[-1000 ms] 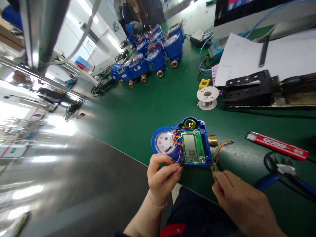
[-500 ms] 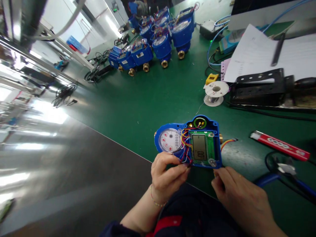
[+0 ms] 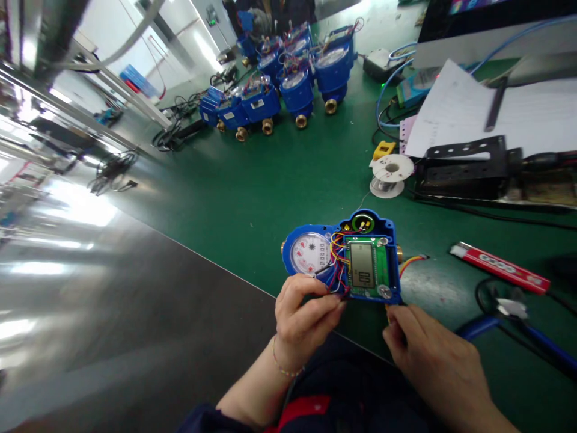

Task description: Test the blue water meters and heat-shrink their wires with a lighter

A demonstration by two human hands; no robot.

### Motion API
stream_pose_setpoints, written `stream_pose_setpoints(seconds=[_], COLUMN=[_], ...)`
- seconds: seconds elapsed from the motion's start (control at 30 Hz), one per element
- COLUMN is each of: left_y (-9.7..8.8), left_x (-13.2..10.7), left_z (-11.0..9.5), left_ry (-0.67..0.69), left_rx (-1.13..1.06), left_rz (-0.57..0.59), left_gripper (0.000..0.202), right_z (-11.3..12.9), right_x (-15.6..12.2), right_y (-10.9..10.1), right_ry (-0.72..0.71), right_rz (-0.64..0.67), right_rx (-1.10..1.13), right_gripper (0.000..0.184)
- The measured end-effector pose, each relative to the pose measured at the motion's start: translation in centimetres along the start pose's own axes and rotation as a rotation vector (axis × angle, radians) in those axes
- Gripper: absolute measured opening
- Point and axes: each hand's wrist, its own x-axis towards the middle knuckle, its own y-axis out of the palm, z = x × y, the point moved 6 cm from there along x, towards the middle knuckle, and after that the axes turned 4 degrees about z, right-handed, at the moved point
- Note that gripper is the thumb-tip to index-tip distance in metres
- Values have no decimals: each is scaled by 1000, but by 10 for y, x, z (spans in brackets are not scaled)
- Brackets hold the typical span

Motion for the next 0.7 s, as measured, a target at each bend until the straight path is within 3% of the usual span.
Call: stream_pose_setpoints(seconds=[0.3,0.43,0.6,0.7], left_y=[-2,-1,-2,-11], left_x=[10,16,20,17], left_z=[8,13,16,18], left_ry=[-58,-83,-97,-130], left_rx=[-86,-100,-130,-211], left_rz=[-18,-23,-26,-152], left_gripper=[14,16,16,13], right_z=[-1,-2,-4,-1], right_x=[0,0,-2,-9], right_y=[1,-4,-23,-42], right_ry=[7,3,-10,-111], right_rz=[-19,-71,-155,-184], right_rx=[36,174,403,483], right_gripper=[25,24,20,17])
